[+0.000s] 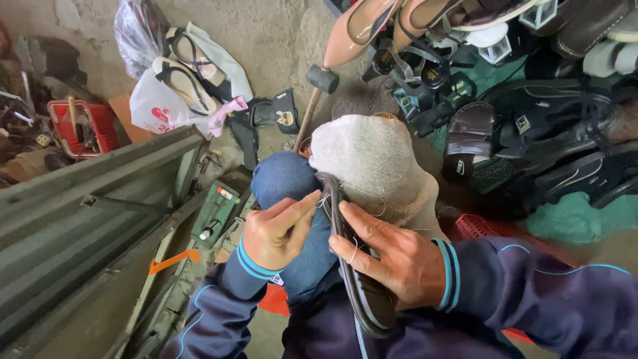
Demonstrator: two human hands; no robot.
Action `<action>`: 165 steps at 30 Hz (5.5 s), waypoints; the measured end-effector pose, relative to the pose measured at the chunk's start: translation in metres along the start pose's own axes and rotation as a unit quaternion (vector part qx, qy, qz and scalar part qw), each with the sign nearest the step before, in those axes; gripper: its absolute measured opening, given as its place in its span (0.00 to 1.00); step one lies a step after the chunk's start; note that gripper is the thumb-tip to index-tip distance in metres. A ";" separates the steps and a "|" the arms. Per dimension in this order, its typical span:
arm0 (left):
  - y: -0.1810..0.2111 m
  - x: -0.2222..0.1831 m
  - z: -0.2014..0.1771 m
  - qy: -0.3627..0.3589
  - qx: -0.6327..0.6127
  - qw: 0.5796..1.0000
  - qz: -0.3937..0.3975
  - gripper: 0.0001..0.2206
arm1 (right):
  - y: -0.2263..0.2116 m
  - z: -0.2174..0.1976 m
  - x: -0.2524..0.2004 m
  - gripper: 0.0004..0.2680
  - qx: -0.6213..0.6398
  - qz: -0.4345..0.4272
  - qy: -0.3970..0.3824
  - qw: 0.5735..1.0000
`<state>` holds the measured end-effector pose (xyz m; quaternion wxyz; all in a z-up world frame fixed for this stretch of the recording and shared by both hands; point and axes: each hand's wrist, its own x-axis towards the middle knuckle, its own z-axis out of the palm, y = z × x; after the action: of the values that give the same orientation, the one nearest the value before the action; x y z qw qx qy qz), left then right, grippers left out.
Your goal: Hand-stitching the sole of a sandal using a needle and thread
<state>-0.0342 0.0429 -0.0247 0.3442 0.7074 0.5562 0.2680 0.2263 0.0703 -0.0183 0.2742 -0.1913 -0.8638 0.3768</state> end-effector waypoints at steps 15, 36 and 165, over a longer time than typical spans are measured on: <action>-0.001 -0.023 0.002 -0.018 0.115 0.992 -0.046 0.14 | 0.010 -0.042 -0.007 0.20 -0.167 -0.013 -0.068 0.984; -0.024 -0.026 0.034 0.071 0.110 0.991 -0.012 0.14 | 0.010 -0.008 0.028 0.06 0.271 0.273 0.036 0.922; -0.029 -0.146 0.008 0.359 0.179 0.883 -0.244 0.20 | 0.048 -0.068 -0.110 0.07 -0.373 0.290 0.035 0.881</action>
<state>-0.0808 -0.0964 -0.0518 0.0431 0.4537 0.8354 0.3072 0.3600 0.0789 -0.0526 0.0909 -0.5346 -0.8361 0.0826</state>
